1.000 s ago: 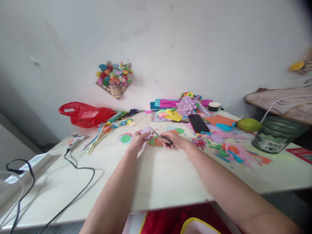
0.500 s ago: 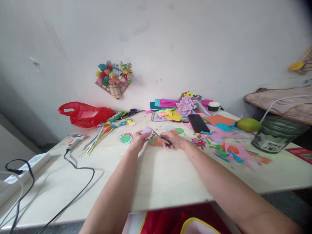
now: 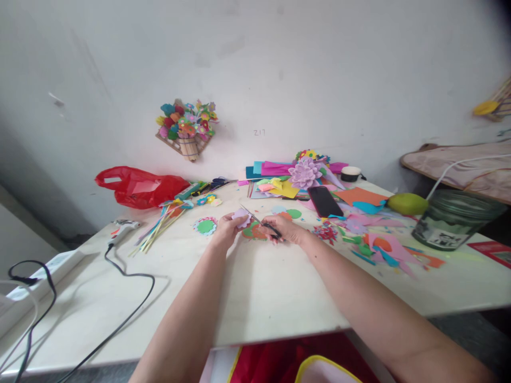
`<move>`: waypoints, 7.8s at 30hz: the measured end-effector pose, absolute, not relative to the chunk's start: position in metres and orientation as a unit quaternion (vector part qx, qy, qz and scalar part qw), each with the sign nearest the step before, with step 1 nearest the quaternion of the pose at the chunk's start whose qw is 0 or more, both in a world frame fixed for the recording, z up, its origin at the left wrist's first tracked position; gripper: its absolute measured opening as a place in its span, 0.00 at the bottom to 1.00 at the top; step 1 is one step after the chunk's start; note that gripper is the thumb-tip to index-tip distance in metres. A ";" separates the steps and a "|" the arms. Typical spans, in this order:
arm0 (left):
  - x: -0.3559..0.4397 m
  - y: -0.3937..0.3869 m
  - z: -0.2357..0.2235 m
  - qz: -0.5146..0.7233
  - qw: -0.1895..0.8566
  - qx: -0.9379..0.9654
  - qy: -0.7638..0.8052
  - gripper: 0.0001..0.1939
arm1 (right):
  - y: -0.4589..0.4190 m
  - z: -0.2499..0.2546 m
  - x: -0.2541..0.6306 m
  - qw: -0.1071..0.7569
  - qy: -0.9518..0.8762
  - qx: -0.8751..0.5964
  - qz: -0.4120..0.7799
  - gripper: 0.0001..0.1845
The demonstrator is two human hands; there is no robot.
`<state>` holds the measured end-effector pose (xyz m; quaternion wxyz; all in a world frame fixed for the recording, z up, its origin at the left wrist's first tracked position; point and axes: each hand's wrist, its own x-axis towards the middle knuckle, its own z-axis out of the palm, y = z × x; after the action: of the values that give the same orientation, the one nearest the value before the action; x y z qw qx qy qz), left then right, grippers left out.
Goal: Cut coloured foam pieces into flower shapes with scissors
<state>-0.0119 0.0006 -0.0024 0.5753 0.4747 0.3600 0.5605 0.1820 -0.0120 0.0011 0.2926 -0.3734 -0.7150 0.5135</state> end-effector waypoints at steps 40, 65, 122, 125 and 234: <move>-0.015 0.000 -0.003 0.549 0.598 0.458 0.361 0.14 | -0.015 0.004 0.182 0.300 -0.710 -0.354 0.529 0.18; -0.019 0.005 -0.007 0.533 0.572 0.500 0.373 0.16 | -0.014 0.006 0.186 0.275 -0.727 -0.357 0.518 0.18; -0.003 -0.001 -0.004 0.577 0.559 0.477 0.355 0.12 | -0.012 -0.002 0.173 0.338 -0.692 -0.350 0.533 0.19; -0.002 0.000 -0.005 0.581 0.557 0.474 0.357 0.12 | -0.011 -0.003 0.172 0.344 -0.693 -0.349 0.529 0.18; -0.011 0.002 -0.008 0.527 0.571 0.514 0.364 0.17 | 0.003 -0.002 0.167 0.596 -0.513 -0.395 0.476 0.20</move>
<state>-0.0107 0.0018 -0.0081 0.5709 0.5136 0.3641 0.5269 0.1667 0.0033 -0.0015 0.5956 -0.3950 -0.5127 0.4758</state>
